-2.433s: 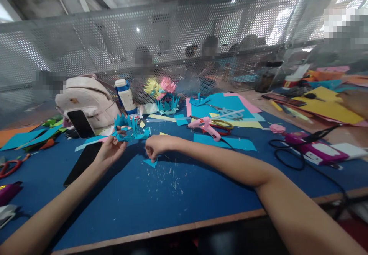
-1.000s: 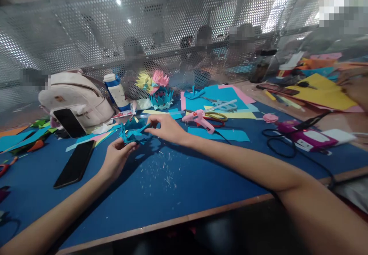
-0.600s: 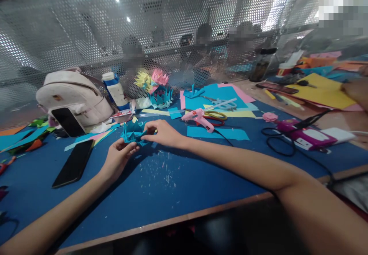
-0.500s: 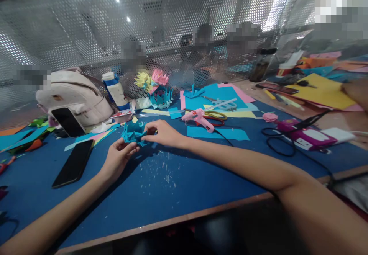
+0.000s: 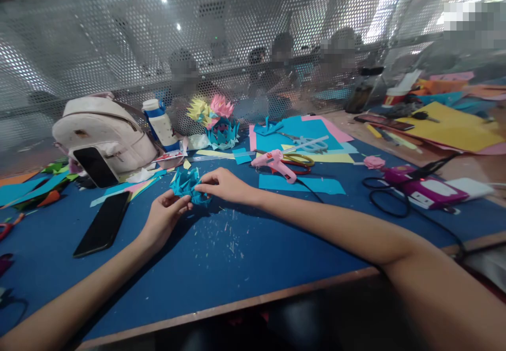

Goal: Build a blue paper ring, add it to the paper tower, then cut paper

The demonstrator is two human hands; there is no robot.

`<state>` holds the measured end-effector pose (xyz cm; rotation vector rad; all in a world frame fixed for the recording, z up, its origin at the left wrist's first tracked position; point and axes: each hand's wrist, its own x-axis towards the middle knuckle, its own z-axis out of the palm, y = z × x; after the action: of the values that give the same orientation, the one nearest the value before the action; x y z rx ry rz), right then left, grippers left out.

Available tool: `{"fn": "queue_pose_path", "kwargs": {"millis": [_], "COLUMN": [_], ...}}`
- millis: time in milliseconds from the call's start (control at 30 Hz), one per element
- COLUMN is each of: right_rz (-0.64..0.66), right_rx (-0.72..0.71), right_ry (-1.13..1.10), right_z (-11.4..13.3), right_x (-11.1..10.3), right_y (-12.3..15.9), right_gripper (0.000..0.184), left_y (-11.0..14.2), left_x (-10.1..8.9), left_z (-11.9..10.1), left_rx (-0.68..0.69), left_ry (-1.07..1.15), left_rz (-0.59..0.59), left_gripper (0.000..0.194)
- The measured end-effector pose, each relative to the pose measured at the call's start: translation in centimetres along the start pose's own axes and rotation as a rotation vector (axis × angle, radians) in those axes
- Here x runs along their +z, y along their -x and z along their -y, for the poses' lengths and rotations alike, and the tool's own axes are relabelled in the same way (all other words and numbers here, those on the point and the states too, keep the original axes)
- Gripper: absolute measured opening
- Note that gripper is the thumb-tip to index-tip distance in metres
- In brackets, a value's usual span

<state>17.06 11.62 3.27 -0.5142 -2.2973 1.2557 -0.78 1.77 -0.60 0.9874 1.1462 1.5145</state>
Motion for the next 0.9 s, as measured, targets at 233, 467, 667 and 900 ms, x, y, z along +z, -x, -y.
{"fn": "queue_pose_path", "kwargs": {"millis": [233,467,667,900], "right_rz": [-0.006,-0.031,-0.071,-0.242], "right_rx": [0.004,-0.008,0.008,0.015], "right_ry": [-0.019,0.042,0.069,0.123], "right_z": [0.2,-0.1,-0.3,2.2], "right_x": [0.1,0.3,0.5,-3.8], "right_y": [0.2,0.4,0.4,-0.3], "right_gripper": [0.037,0.023,0.019,0.025], "left_y": [-0.1,0.0,0.3,-0.2], "left_x": [-0.3,-0.4,0.1,-0.6], "left_z": [0.1,0.1,-0.3,-0.7], "left_rx": [0.013,0.037,0.035,0.055], "left_ry": [-0.039,-0.103,-0.058,0.019], "left_rz": [-0.007,-0.006,0.017,-0.036], "left_gripper": [0.029,0.027,0.028,0.038]}}
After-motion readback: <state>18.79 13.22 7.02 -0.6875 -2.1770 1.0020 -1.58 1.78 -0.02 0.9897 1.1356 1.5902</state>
